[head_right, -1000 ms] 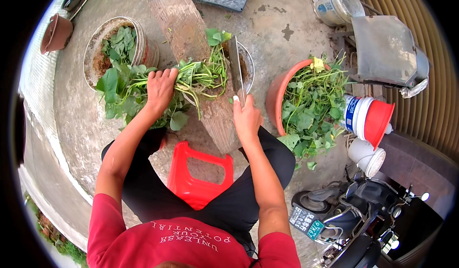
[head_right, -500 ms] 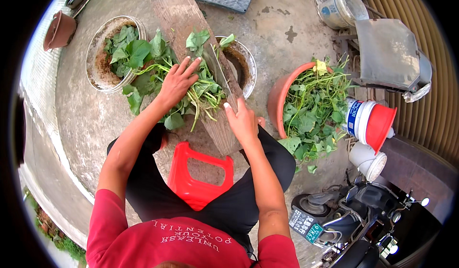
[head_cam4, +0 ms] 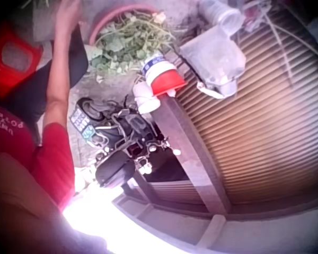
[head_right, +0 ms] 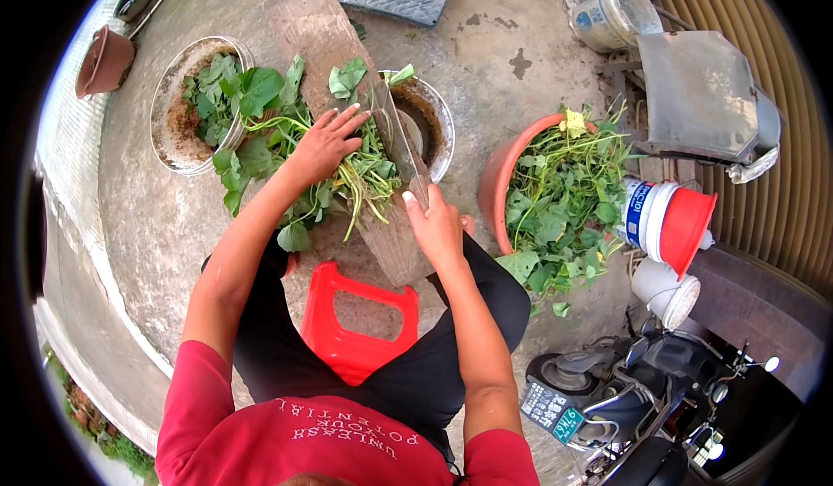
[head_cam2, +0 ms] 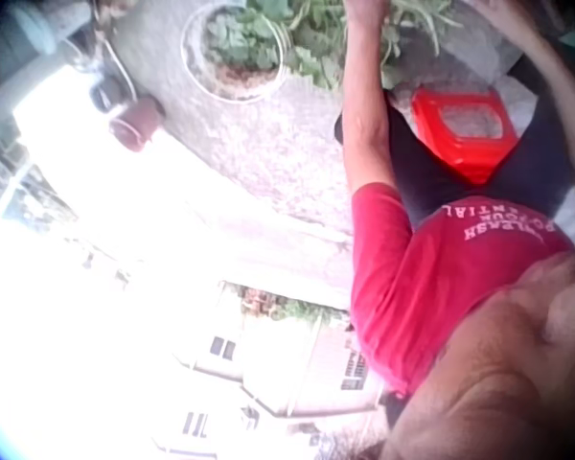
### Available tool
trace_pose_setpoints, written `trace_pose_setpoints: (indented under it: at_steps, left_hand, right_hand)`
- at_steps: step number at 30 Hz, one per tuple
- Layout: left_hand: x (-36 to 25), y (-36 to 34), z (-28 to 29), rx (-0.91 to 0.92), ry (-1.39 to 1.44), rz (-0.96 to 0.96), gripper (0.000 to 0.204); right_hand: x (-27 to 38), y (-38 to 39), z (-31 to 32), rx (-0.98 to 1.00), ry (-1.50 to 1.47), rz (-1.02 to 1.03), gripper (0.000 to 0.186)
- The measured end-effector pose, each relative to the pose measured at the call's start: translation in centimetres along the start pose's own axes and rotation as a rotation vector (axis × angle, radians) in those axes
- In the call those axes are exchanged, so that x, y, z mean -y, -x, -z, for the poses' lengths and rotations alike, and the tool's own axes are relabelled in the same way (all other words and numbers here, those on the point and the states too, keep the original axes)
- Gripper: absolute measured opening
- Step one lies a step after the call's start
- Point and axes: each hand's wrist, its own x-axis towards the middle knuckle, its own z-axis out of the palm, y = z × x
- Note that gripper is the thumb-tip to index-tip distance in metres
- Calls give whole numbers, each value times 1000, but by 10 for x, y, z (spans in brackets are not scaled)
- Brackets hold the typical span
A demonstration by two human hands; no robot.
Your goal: The person chops a bundle of green leafy vegetables on a wooden block using a cleaver, then gathers the pieces and places them into a red plastic basin.
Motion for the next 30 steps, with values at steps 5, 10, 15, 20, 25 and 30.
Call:
trace_pose_setpoints:
  at_steps: [5, 10, 15, 20, 25, 30]
  left_hand:
    - [-1, -1, -3, -26, -19, -6, 25]
    - [2, 12, 5, -84, 77, -14, 32]
    - [-2, 12, 0, -158, 42, 226, 28]
    - [-1, 11, -10, -36, 174, 592, 28]
    - [-14, 10, -5, 141, 334, 721, 30]
    - [-4, 34, -1, 215, 640, 653, 62]
  right_hand:
    - [3, -1, -3, -100, 63, 45, 37]
    - [9, 0, 1, -149, -8, -9, 37]
    - [10, 1, -9, -342, -190, 145, 36]
    - [25, 5, -21, -431, -89, 473, 32]
    - [16, -9, -43, -278, 159, 340, 35]
    - [16, -17, -50, -147, 263, 120, 39]
